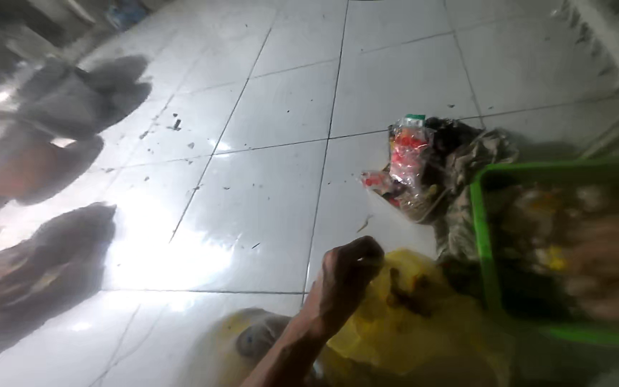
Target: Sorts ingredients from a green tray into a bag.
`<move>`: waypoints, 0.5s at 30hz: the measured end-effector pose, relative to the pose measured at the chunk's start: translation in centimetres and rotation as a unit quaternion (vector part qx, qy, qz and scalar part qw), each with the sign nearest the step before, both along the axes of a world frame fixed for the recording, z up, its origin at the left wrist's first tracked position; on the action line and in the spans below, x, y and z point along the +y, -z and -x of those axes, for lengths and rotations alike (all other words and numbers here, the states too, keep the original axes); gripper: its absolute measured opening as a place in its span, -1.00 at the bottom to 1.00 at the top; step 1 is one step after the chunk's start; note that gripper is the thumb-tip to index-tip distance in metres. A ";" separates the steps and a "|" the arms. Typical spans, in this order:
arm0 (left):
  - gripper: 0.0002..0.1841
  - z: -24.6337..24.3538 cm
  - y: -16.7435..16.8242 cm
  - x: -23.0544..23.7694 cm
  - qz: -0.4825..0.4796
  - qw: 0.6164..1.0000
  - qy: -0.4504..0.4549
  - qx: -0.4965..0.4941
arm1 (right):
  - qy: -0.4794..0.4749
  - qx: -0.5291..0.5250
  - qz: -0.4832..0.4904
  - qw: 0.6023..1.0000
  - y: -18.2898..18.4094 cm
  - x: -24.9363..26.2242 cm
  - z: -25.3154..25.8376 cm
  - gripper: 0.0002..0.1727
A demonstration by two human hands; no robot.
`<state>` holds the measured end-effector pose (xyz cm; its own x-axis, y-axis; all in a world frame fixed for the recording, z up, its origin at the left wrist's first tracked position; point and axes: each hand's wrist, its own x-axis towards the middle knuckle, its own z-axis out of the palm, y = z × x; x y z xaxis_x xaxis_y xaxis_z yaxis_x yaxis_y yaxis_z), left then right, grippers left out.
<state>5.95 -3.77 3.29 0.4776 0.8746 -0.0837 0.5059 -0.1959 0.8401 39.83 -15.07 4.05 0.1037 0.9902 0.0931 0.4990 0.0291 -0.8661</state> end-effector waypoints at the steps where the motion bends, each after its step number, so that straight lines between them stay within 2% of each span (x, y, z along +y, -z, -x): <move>1: -0.87 0.0 0.2 0.0 -0.004 1.000 -0.004 -0.002 | -0.031 -0.050 0.009 0.998 -0.7 0.6 4.3 -0.83; 2: -0.88 0.0 0.5 0.1 -0.013 1.000 -0.007 0.001 | -0.073 -0.076 0.002 0.994 -0.5 1.1 7.4 -0.84; 3: -0.88 0.1 0.9 0.0 -0.026 1.000 -0.008 0.007 | -0.128 -0.097 -0.012 0.987 0.3 1.5 9.4 -0.78; 5: -0.88 0.3 1.7 -0.1 -0.065 0.998 -0.001 0.012 | -0.216 -0.120 -0.036 0.968 1.3 2.2 10.8 -0.47; 6: -0.88 0.4 1.9 -0.1 -0.084 0.996 0.003 0.013 | -0.221 -0.124 -0.043 0.966 1.3 2.4 10.6 -0.38; 8: -0.87 0.7 1.9 -0.2 -0.105 0.994 0.009 0.014 | -0.152 -0.164 -0.077 0.972 1.1 2.6 8.5 -0.43; 11: -0.87 1.0 1.3 0.1 -0.117 0.993 0.015 0.014 | -0.012 -0.237 -0.076 0.969 -0.6 3.8 1.6 -0.51; 13: -0.85 1.0 0.9 0.3 -0.116 0.993 0.017 0.025 | 0.090 -0.264 -0.004 0.960 -1.2 4.5 -3.6 -0.49; 15: -0.85 0.8 0.6 0.4 -0.102 0.994 0.017 0.043 | 0.191 -0.274 0.086 0.938 -0.2 4.7 -8.1 -0.50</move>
<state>5.11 -3.39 2.72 0.5051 0.8615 0.0512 0.5647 -0.3748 0.7353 47.92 -10.37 4.23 0.4378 0.8955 0.0795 0.8169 -0.3593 -0.4513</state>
